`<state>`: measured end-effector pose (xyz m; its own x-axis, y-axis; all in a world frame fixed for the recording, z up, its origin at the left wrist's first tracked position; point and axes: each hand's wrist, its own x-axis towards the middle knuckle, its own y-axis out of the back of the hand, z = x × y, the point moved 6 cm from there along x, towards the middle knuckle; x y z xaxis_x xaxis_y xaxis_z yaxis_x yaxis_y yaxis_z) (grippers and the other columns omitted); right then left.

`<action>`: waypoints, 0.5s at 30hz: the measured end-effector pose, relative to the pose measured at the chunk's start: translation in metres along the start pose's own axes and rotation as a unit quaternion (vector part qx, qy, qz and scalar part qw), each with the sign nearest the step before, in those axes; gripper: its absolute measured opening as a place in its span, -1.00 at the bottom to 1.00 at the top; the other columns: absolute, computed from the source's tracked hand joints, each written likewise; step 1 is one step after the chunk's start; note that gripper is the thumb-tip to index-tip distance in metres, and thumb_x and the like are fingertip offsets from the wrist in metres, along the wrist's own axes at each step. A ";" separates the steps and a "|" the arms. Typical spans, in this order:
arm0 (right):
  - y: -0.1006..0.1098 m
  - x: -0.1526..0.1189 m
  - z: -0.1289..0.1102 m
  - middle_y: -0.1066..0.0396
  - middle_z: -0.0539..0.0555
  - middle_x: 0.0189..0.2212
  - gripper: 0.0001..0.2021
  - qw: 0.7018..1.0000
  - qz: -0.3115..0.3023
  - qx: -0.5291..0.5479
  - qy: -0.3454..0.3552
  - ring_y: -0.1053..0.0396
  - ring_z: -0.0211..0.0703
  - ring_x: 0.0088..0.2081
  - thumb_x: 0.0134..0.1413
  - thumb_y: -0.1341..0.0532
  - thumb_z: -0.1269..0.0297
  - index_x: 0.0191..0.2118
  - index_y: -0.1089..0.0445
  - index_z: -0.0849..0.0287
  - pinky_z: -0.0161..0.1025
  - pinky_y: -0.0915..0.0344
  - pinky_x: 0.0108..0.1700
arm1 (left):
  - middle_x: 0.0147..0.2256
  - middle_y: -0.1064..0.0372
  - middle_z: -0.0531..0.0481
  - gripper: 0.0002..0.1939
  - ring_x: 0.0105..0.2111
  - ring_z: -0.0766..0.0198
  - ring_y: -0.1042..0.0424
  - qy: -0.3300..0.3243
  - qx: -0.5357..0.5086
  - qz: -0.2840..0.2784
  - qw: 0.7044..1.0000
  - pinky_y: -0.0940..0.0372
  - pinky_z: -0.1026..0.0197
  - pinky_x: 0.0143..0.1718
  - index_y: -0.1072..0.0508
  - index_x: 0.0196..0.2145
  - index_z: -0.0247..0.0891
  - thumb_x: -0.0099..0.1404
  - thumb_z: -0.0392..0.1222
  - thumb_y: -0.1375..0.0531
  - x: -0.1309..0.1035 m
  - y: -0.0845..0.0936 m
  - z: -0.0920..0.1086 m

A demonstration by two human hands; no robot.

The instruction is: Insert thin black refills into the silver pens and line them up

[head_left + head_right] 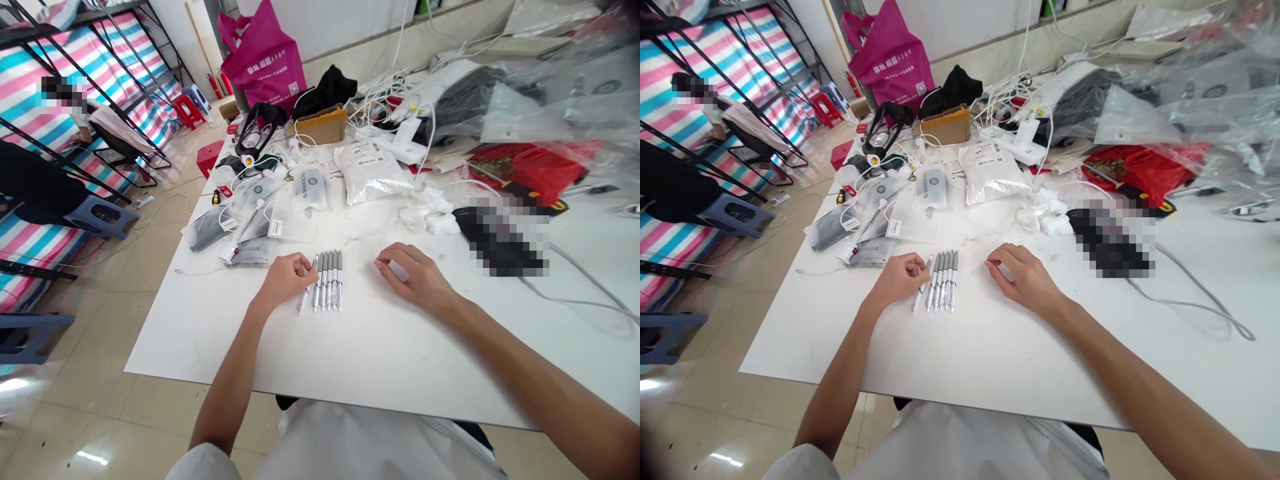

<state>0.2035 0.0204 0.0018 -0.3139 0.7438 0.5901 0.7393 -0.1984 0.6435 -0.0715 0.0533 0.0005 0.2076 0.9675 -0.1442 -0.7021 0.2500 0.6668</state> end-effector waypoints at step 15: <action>-0.016 -0.002 -0.018 -0.54 0.13 -0.23 -0.64 0.996 -0.045 -0.037 0.071 -0.49 -0.02 -0.25 0.32 -0.36 -0.07 -0.05 -0.39 0.10 -0.06 -0.40 -0.17 | -0.58 -0.12 0.15 -0.67 -0.62 0.38 -0.05 -0.043 -0.377 0.115 0.918 -0.05 0.25 -0.58 -0.09 -0.37 -0.13 0.31 0.11 -0.11 0.002 0.022 0.000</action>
<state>0.1817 0.0101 -0.0008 -0.4620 0.6637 0.5882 0.6604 -0.1852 0.7277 -0.0863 0.0610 0.0147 0.0248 0.9996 0.0164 -0.9993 0.0253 -0.0289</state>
